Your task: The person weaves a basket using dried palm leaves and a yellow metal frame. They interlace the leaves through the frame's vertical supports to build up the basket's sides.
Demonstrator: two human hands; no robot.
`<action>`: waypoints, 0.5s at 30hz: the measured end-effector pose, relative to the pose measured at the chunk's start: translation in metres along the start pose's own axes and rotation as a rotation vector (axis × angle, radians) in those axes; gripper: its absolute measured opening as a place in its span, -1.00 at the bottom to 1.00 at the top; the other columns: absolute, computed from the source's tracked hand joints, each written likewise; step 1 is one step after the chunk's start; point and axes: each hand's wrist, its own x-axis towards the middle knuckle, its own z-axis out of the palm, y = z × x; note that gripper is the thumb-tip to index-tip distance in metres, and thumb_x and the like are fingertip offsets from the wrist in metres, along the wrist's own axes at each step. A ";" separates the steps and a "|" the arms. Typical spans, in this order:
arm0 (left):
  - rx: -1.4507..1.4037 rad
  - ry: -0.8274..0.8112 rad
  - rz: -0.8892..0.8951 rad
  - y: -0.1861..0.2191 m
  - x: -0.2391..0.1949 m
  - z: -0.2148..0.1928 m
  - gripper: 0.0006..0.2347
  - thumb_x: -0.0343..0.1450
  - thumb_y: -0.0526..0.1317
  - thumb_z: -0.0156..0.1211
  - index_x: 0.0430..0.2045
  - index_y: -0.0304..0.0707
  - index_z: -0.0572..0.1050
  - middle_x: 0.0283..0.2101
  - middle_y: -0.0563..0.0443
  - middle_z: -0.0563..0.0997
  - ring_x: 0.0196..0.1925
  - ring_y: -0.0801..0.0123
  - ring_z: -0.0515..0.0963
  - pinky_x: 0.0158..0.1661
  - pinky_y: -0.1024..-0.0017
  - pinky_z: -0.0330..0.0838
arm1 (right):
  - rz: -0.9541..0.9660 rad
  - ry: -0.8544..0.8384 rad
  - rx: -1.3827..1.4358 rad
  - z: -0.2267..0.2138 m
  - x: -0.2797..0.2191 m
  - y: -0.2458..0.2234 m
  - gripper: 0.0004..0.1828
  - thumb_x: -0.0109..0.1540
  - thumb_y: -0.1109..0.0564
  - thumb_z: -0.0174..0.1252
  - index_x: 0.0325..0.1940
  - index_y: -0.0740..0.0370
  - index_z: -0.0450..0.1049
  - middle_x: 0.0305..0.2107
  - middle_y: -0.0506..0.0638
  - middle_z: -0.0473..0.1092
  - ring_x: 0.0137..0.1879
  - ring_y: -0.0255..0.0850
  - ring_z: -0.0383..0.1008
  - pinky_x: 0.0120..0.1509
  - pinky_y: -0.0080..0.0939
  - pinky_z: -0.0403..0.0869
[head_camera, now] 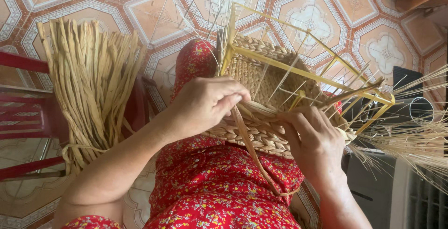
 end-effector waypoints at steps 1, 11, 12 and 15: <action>-0.098 0.056 0.033 -0.001 -0.002 -0.002 -0.93 0.49 -0.36 0.10 -0.24 -0.30 0.53 -0.30 -0.03 0.65 -0.50 0.54 0.61 -0.59 0.73 0.52 | -0.005 0.058 -0.002 -0.001 -0.002 -0.003 -0.80 0.17 0.17 0.31 -0.13 0.11 0.52 -0.29 -0.05 0.44 -0.22 -0.24 0.46 -0.27 -0.22 0.40; 0.109 0.389 0.193 0.030 -0.007 0.008 -0.86 0.50 -0.34 0.04 -0.14 -0.47 0.35 -0.22 -0.12 0.60 -0.25 0.31 0.65 -0.30 0.57 0.62 | -0.136 0.028 -0.075 0.025 -0.001 -0.044 -0.32 0.14 0.19 0.24 0.33 0.26 0.22 -0.40 -0.01 0.36 -0.33 -0.20 0.38 -0.17 -0.14 0.35; 0.046 0.211 0.080 0.028 -0.003 0.005 -0.89 0.51 -0.33 0.01 -0.17 -0.44 0.37 -0.33 -0.06 0.58 -0.37 0.42 0.63 -0.42 0.62 0.58 | -0.140 -0.029 -0.020 0.021 -0.004 -0.037 -0.37 0.20 0.28 0.22 0.35 0.30 0.25 -0.44 -0.05 0.36 -0.37 -0.25 0.37 -0.19 -0.14 0.35; -0.041 -0.166 -0.045 0.018 0.006 0.001 -0.92 0.51 -0.31 0.02 -0.28 -0.36 0.42 -0.56 0.04 0.55 -0.65 0.59 0.56 -0.68 0.69 0.49 | -0.174 -0.099 0.014 -0.008 -0.009 -0.013 -0.51 0.17 0.31 0.20 0.21 0.24 0.42 -0.42 -0.06 0.39 -0.35 -0.29 0.40 -0.23 -0.19 0.40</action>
